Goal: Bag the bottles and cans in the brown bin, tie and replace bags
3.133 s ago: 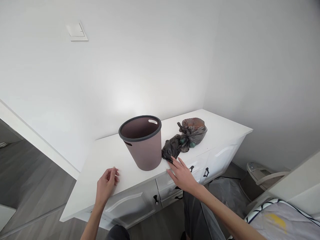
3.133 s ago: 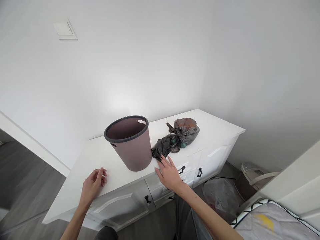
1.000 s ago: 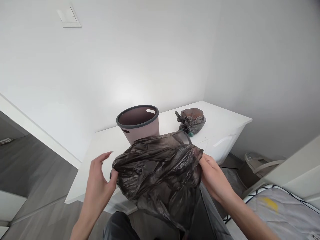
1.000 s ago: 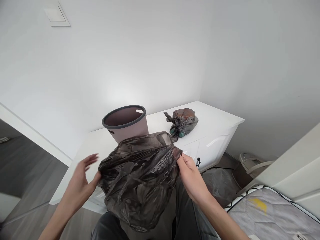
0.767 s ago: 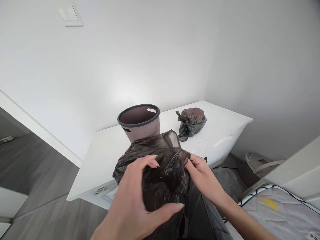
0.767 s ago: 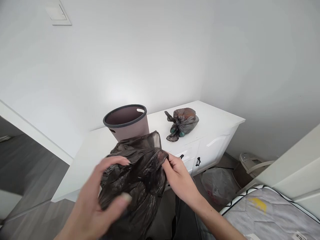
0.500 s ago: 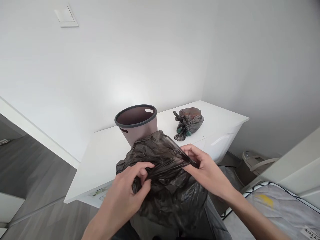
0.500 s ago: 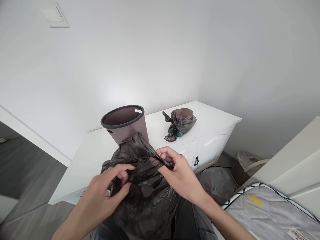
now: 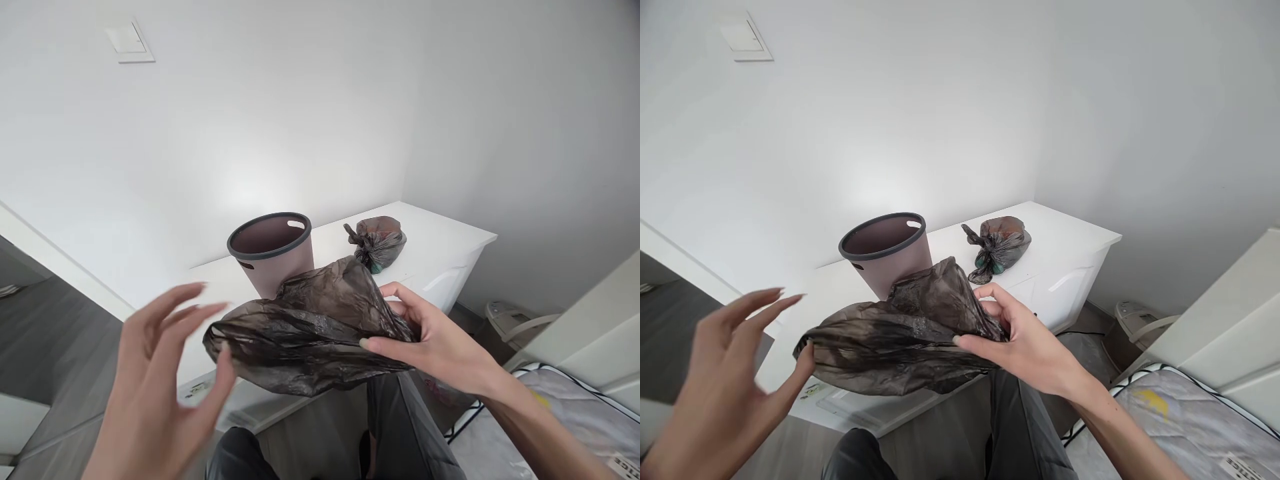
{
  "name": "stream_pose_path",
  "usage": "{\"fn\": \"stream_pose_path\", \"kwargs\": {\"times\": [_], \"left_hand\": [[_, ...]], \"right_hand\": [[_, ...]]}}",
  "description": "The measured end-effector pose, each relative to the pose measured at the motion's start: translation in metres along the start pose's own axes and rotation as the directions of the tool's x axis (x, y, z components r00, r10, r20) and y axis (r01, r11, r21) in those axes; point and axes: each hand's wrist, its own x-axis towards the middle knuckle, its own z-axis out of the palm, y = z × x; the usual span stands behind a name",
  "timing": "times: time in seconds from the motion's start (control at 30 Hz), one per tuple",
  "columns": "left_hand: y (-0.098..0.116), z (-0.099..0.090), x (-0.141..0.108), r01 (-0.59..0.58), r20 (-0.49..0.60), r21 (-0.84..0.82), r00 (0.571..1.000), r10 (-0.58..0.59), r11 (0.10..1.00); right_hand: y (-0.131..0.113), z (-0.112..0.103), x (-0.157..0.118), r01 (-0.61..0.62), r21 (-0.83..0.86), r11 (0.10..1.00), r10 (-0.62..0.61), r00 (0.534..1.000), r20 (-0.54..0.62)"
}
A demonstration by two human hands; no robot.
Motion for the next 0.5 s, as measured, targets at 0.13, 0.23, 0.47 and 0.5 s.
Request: {"fn": "stream_pose_path", "kwargs": {"times": [0.13, 0.23, 0.47, 0.5], "left_hand": [[0.052, -0.01, 0.023, -0.33, -0.005, -0.269, 0.94, 0.341, 0.905], [0.064, 0.01, 0.037, -0.38, 0.145, -0.318, 0.886, 0.441, 0.869], [0.003, 0.048, 0.041, -0.052, 0.353, -0.208, 0.927, 0.124, 0.977], [-0.005, 0.045, 0.041, 0.059, 0.336, -0.18, 0.942, 0.005, 0.982]], "right_hand": [[-0.01, 0.011, -0.001, 0.017, 0.125, 0.992, -0.035, 0.989, 0.142], [-0.018, 0.016, -0.002, 0.03, 0.136, 0.99, -0.054, 0.983, 0.176], [-0.017, 0.001, -0.015, -0.015, -0.046, 0.999, 0.02, 0.995, 0.101], [-0.014, -0.001, -0.017, -0.013, -0.09, 0.996, 0.02, 0.997, 0.078]]}}
